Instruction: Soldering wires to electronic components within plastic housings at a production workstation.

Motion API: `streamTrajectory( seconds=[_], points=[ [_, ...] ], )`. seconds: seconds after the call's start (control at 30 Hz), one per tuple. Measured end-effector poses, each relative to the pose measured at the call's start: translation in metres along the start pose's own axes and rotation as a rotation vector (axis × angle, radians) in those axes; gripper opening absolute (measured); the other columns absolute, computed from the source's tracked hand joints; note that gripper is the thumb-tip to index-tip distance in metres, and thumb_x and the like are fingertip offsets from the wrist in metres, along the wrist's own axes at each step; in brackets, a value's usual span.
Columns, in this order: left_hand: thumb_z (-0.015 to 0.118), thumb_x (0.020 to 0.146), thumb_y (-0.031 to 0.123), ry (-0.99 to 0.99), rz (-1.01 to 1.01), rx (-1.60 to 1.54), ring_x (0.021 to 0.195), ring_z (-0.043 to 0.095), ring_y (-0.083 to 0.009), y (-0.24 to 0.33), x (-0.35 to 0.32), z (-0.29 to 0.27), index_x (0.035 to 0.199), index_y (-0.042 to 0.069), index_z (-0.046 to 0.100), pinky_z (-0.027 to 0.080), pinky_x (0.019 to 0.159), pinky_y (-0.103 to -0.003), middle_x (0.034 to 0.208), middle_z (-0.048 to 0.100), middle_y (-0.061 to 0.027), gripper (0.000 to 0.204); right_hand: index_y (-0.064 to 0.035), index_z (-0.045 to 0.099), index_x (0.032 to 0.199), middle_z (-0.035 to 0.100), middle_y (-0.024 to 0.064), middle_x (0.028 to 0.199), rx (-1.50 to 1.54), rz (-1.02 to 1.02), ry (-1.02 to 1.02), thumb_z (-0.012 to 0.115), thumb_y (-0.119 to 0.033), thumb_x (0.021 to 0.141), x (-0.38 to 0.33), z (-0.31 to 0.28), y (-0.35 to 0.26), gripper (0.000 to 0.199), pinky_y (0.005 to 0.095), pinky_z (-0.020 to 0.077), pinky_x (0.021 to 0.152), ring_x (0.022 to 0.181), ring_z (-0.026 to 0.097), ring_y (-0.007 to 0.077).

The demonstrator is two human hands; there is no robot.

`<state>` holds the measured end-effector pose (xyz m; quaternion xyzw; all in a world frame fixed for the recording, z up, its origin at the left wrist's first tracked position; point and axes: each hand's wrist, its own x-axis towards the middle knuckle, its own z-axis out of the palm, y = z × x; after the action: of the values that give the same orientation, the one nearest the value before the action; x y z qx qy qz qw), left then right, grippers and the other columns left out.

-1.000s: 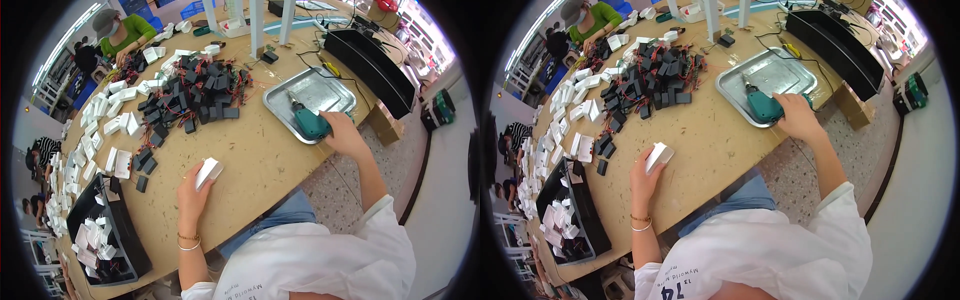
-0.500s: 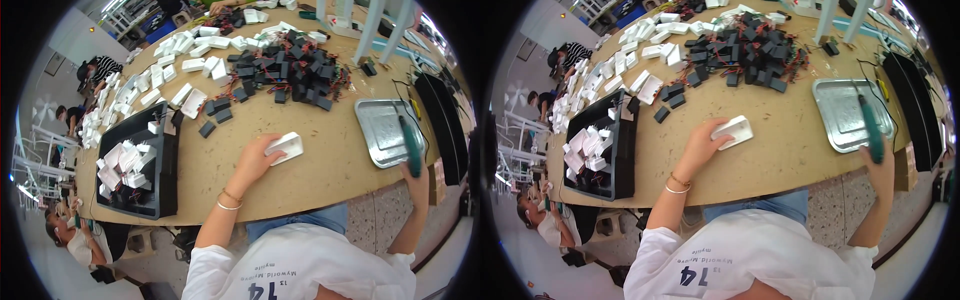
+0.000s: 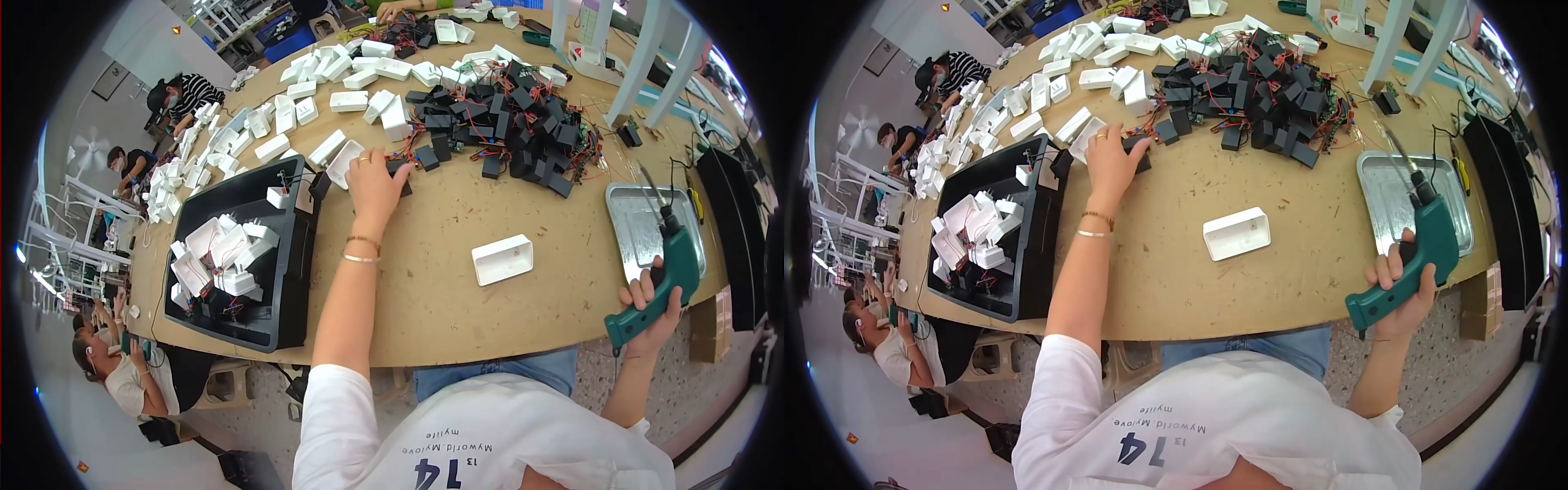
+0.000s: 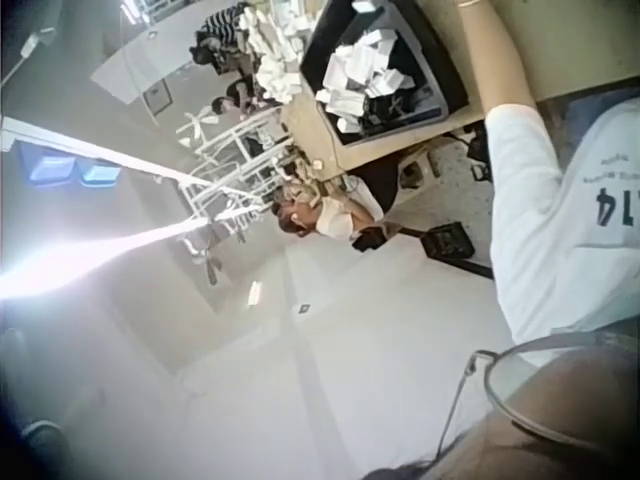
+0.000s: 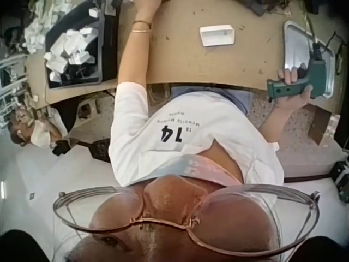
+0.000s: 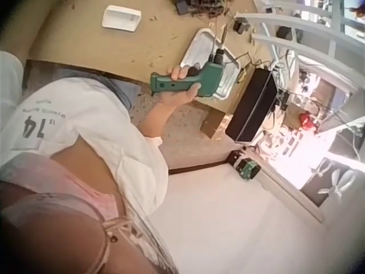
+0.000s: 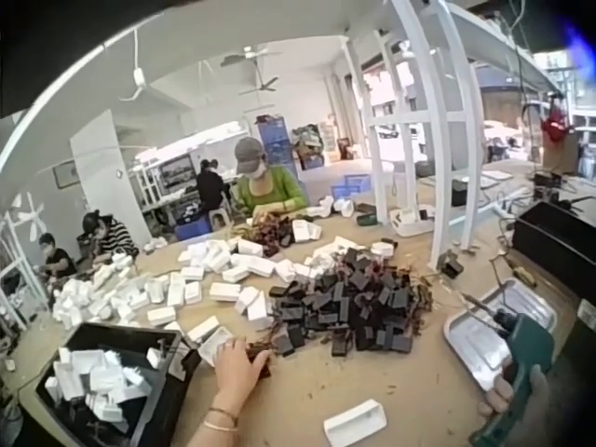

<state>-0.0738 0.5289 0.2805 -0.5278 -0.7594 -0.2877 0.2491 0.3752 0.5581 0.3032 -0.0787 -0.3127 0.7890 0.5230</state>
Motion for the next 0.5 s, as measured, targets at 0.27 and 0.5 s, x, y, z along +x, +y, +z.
streamTrajectory(
  seconds=[0.27, 0.5],
  points=[
    [0.072, 0.072, 0.054, -0.126, -0.339, 0.29, 0.095, 0.056, -0.0319, 0.031, 0.021, 0.019, 0.081, 0.003, 0.066, 0.044, 0.082, -0.042, 0.096, 0.065, -0.0158, 0.053, -0.0018, 0.045, 0.126, 0.045, 0.0022, 0.075, -0.126, 0.057, -0.01, 0.054, -0.04, 0.093, -0.003, 0.012, 0.011, 0.052, 0.0318, 0.0373, 0.066, 0.063, 0.044, 0.0128],
    [0.067, 0.086, 0.035, -0.106, -0.365, -0.106, 0.086, 0.06, -0.0231, 0.004, 0.02, 0.053, 0.093, 0.004, 0.067, 0.045, 0.074, -0.038, 0.089, 0.063, -0.0103, 0.032, -0.0022, 0.045, 0.127, 0.046, 0.0026, 0.075, -0.155, 0.086, 0.029, 0.054, -0.041, 0.092, -0.007, 0.012, 0.014, 0.053, 0.0328, 0.0385, 0.066, 0.063, 0.046, 0.0139]
  ],
)
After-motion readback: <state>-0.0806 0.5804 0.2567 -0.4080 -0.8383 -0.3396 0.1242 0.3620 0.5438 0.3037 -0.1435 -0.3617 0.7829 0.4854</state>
